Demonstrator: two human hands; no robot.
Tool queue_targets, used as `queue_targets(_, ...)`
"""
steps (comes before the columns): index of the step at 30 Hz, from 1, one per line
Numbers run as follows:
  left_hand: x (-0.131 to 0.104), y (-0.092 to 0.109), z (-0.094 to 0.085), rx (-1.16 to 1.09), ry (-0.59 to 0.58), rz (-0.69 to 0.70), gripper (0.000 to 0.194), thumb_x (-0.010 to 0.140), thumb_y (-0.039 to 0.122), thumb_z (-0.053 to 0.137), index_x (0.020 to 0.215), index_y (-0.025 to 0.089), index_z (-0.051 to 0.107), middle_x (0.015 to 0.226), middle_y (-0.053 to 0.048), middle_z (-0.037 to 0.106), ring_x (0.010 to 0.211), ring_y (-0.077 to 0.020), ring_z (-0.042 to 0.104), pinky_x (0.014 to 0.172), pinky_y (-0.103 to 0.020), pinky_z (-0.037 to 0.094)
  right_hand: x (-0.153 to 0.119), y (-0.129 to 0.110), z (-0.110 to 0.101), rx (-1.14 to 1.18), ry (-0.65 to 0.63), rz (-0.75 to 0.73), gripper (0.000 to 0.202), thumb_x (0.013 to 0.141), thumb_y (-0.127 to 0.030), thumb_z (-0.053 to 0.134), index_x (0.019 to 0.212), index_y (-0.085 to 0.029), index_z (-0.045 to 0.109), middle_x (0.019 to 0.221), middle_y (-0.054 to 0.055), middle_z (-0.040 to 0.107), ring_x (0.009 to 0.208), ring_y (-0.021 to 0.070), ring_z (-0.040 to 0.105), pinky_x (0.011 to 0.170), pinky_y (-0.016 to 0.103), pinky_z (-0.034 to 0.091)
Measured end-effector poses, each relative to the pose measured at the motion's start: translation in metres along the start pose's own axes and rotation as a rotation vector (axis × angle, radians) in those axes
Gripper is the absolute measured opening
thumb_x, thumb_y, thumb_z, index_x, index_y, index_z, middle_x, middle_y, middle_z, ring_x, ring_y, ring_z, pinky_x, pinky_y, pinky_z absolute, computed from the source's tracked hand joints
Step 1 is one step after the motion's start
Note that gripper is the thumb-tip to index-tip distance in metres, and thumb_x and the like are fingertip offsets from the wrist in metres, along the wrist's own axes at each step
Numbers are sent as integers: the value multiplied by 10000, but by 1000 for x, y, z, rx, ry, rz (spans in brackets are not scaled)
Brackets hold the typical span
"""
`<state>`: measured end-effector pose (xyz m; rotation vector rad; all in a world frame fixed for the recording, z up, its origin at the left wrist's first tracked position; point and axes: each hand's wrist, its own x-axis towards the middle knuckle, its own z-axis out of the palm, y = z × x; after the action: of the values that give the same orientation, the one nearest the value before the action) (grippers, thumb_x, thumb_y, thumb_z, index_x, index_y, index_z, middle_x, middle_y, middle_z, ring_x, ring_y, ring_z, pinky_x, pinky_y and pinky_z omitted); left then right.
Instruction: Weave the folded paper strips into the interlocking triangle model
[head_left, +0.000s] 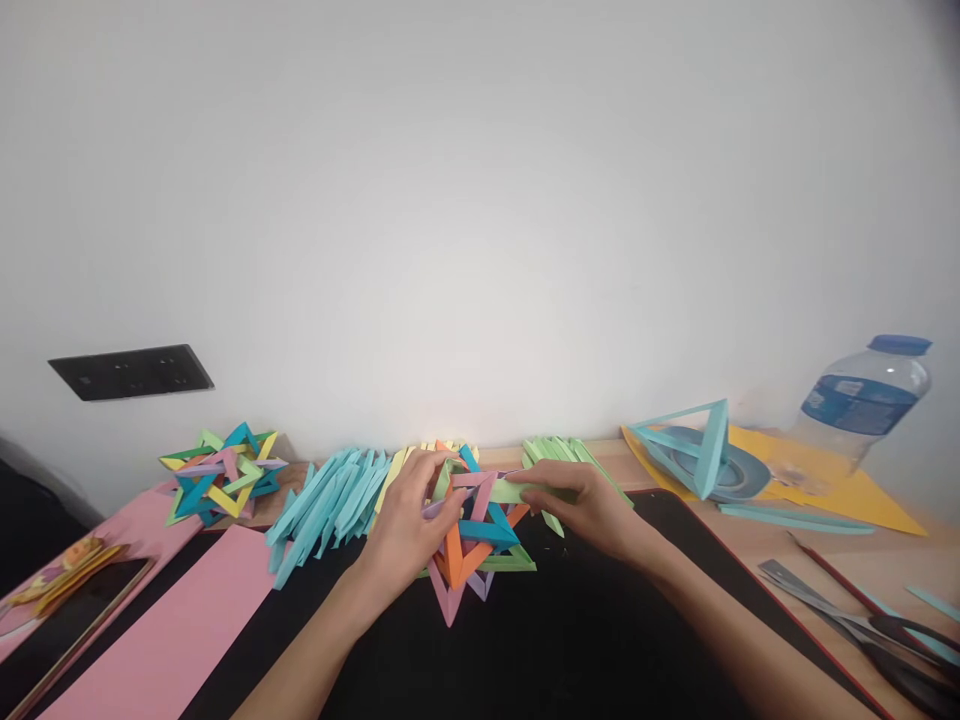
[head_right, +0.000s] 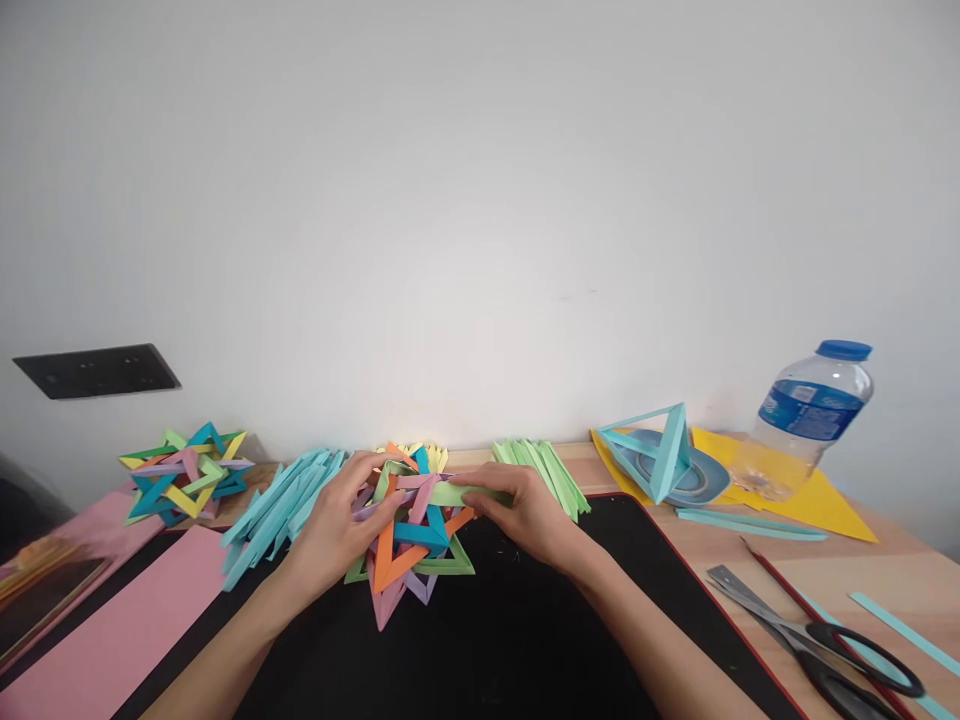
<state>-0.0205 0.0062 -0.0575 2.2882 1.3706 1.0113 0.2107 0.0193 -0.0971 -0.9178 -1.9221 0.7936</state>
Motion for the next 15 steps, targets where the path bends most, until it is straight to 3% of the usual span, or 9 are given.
queue_targets(6, 0, -1, 0, 9, 4, 14, 198, 866, 258, 497, 1060, 243, 536, 957, -34, 562, 740, -163, 513, 693, -298, 456, 6, -3, 6, 70, -30, -50, 234, 876, -257, 534, 1024, -250, 715, 860, 39, 684, 744, 158, 614, 684, 281, 514)
queue_targets(11, -1, -1, 0, 12, 7, 21, 209, 863, 249, 499, 1070, 245, 527, 945, -30, 551, 739, -161, 502, 689, -295, 450, 6, -10, 2, 257, -115, 137, 275, 850, -336, 580, 1083, -237, 688, 960, 31, 702, 728, 147, 631, 682, 276, 527)
queue_targets(15, -2, -2, 1, -8, -4, 9, 200, 868, 271, 500, 1065, 251, 533, 909, -27, 530, 725, -162, 496, 655, -284, 453, 6, -12, -1, 329, -221, 211, 308, 823, -388, 604, 1052, -204, 694, 895, 27, 708, 711, 154, 643, 638, 273, 528)
